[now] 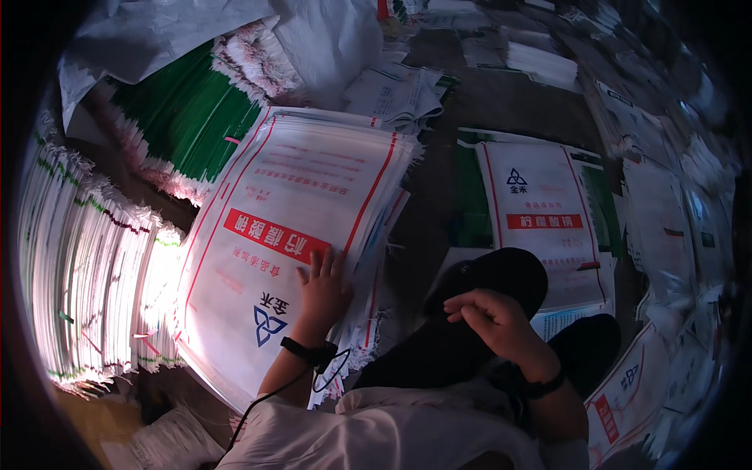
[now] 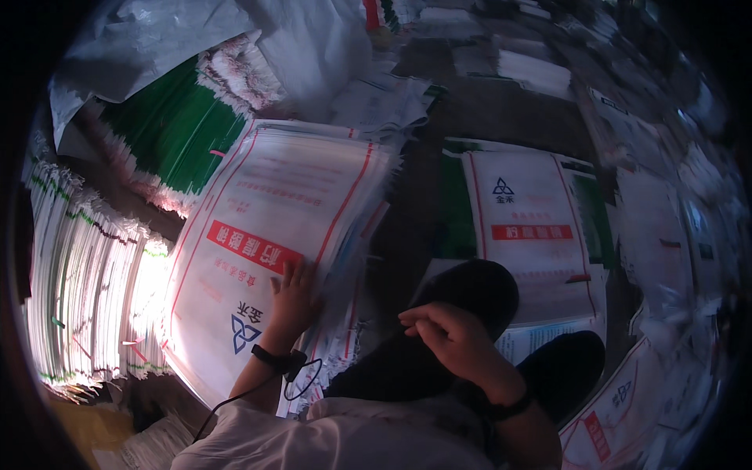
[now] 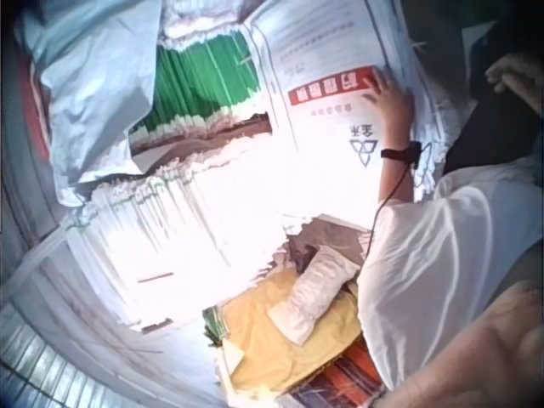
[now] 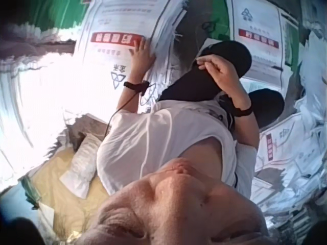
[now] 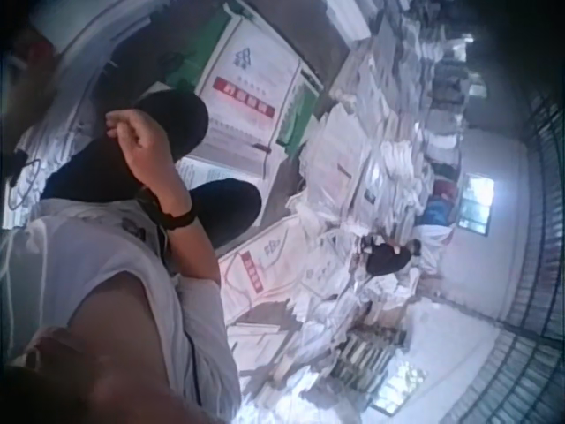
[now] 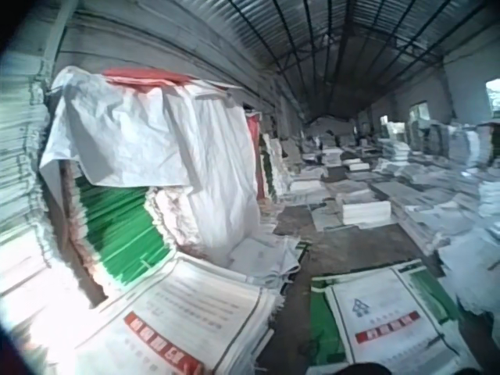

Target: Sort and inspect plastic food additive packaging bags in a warehouse.

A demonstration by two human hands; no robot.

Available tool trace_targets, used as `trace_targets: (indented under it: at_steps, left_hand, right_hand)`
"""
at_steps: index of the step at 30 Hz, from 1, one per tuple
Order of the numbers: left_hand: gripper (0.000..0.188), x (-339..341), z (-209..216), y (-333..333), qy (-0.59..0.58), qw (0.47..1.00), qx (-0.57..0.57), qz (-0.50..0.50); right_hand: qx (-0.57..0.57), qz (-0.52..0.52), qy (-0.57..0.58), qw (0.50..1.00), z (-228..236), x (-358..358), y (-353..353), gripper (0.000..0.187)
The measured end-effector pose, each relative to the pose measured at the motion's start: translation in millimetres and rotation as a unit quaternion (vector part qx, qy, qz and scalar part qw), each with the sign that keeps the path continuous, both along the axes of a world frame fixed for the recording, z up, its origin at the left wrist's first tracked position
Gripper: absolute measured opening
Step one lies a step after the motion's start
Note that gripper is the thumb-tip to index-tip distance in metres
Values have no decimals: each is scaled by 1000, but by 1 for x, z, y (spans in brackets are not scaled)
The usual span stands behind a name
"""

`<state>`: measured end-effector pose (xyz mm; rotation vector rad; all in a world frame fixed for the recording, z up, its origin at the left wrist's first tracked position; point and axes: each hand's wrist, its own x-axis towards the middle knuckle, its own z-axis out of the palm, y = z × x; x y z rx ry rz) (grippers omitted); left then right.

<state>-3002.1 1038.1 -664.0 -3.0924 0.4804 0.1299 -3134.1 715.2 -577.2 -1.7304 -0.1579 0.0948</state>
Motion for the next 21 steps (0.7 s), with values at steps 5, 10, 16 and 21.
trace_targets:
  at_steps: [5,10,16,21]
  left_hand:
    - [74,6,11,-2,3,999,-29,-15]
    - [64,11,31,-4,46,990,-106,78]
    - [55,9,40,14,41,985,-168,-9]
    - [45,49,49,18,28,974,-224,6]
  right_hand:
    - [0,8,-11,1000,0,1,-2,19]
    - [5,24,-2,1000,-1,3,-7,19]
    - [-7,41,23,999,15,25,-15,19]
    - [-119,78,9,990,41,78,-26,23]
